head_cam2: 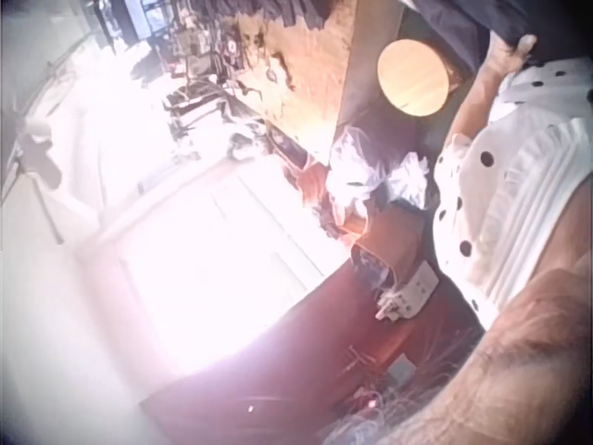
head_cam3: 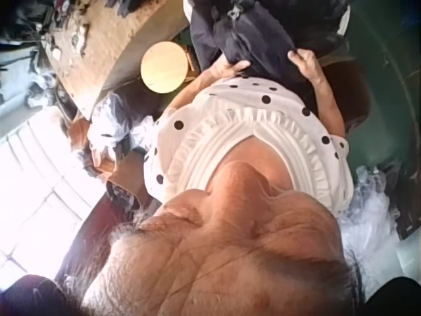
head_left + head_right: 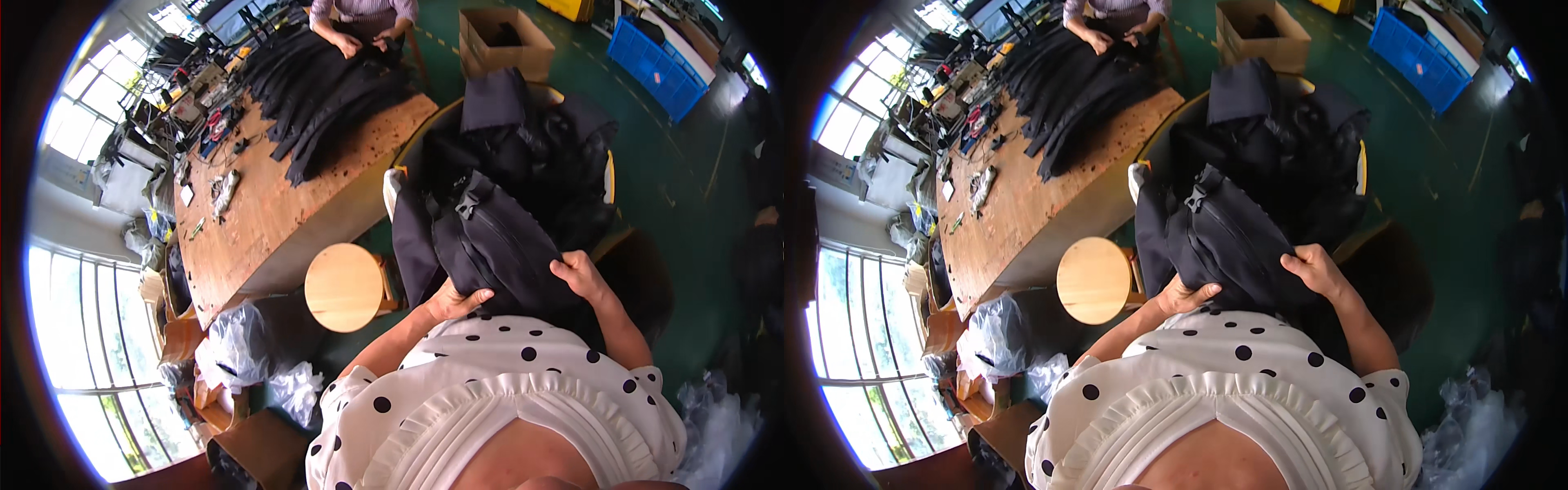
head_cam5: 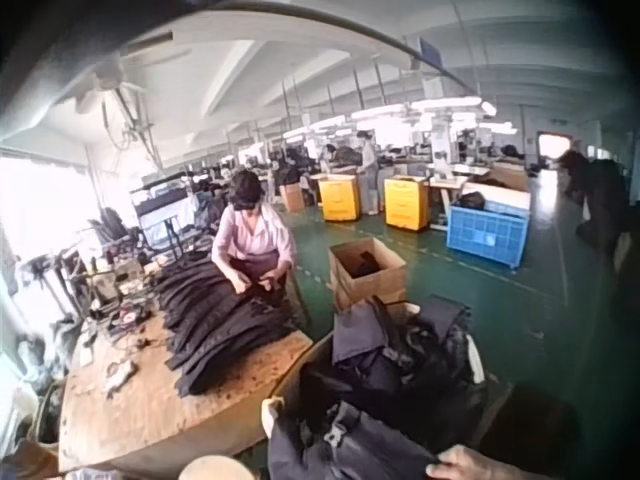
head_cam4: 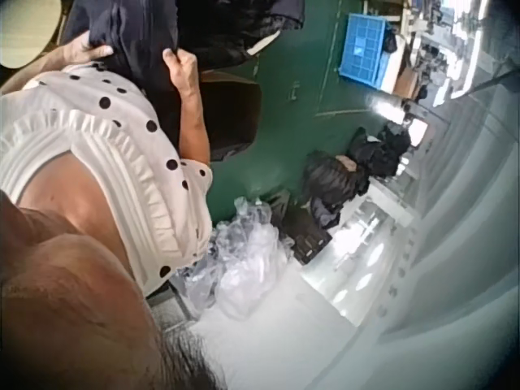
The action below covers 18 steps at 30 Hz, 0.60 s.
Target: The person handles black fabric backpack panels one at a time, turning them over by hand to check components before placing each piece into a large yellow bin.
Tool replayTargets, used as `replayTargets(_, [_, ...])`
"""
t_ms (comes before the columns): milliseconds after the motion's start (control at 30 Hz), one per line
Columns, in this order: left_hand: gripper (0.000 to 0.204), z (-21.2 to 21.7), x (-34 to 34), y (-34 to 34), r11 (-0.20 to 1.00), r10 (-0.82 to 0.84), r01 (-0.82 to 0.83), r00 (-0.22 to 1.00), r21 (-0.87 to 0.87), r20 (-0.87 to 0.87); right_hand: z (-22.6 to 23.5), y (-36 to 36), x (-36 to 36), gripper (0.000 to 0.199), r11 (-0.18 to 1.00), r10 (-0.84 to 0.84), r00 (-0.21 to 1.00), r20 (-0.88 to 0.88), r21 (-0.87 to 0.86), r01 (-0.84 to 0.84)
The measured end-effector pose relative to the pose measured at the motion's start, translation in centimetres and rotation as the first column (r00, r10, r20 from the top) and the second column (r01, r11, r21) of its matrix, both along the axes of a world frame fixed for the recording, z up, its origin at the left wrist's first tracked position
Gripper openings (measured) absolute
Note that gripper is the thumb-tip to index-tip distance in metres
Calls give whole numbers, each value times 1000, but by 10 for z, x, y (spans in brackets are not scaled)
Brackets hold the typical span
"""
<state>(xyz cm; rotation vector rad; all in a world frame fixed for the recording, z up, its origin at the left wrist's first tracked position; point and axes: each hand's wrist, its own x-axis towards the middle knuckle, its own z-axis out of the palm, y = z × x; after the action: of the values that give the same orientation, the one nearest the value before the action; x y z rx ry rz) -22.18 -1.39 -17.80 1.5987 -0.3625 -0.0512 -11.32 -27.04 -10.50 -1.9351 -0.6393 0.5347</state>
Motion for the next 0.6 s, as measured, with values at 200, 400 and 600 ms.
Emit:
replayTargets(200, [54,-13,-8,-13,996,-9,11,1000,92,-20,-26,-24,-24,52,991,-74,990,-116,102,86])
replayTargets(400, [48,-13,-16,-29,981,-97,102,995,164,-38,-16,-36,-29,42,994,-54,989,-141,87,67])
replayTargets(600, [47,8,-4,-36,912,-229,235,972,337,-56,-28,-49,-32,40,976,-163,979,-126,124,178])
